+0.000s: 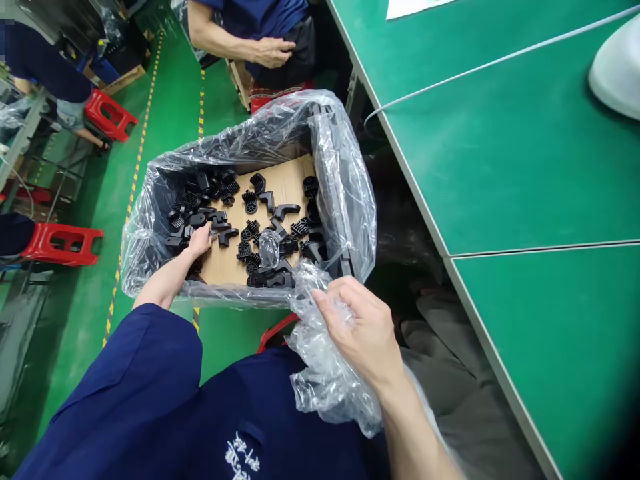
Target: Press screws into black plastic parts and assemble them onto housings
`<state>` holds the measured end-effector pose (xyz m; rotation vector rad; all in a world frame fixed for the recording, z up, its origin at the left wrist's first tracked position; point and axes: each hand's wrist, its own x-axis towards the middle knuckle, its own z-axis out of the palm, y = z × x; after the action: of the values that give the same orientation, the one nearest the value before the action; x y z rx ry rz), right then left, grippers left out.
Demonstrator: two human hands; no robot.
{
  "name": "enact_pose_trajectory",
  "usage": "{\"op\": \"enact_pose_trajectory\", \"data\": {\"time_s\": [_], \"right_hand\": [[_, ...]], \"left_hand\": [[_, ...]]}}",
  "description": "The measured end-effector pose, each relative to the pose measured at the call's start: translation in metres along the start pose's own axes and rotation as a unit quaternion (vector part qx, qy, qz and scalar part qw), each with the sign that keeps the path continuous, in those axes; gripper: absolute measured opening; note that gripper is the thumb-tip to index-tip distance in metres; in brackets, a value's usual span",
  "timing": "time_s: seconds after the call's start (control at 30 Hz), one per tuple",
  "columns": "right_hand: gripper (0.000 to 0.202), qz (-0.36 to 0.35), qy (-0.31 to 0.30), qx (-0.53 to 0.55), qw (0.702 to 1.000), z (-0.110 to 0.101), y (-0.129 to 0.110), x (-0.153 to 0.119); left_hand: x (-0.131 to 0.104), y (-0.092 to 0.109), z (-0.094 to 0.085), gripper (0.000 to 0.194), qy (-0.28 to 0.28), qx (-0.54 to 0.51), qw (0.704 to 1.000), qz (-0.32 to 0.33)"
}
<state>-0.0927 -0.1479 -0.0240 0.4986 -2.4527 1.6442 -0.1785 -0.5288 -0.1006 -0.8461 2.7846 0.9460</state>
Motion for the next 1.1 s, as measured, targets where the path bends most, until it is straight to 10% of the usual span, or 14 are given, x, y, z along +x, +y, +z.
{"op": "enact_pose_trajectory", "data": {"time_s": [0.2, 0.5, 0.87, 1.1], "right_hand": [[0.033, 0.095, -0.075, -0.054, 0.991, 0.009, 0.015, -0.002], [0.042, 0.074, -0.063, -0.006, 0.995, 0.042, -0.001, 0.007], [0.034, 0.019, -0.035, 0.011, 0.999, 0.038, -0.001, 0.012], [0.018, -0.055, -0.016, 0.003, 0.998, 0.036, 0.004, 0.004]], "left_hand": [[-0.011, 0.031, -0.004, 0.067, 0.046, -0.165, 0.983, 0.062], [-0.1, 0.087, 0.029, 0.075, -0.067, -0.428, 0.887, 0.159], [-0.136, 0.099, 0.019, 0.065, -0.161, -0.218, 0.843, 0.464], [-0.151, 0.1, 0.038, 0.074, -0.202, -0.243, 0.831, 0.457]]}}
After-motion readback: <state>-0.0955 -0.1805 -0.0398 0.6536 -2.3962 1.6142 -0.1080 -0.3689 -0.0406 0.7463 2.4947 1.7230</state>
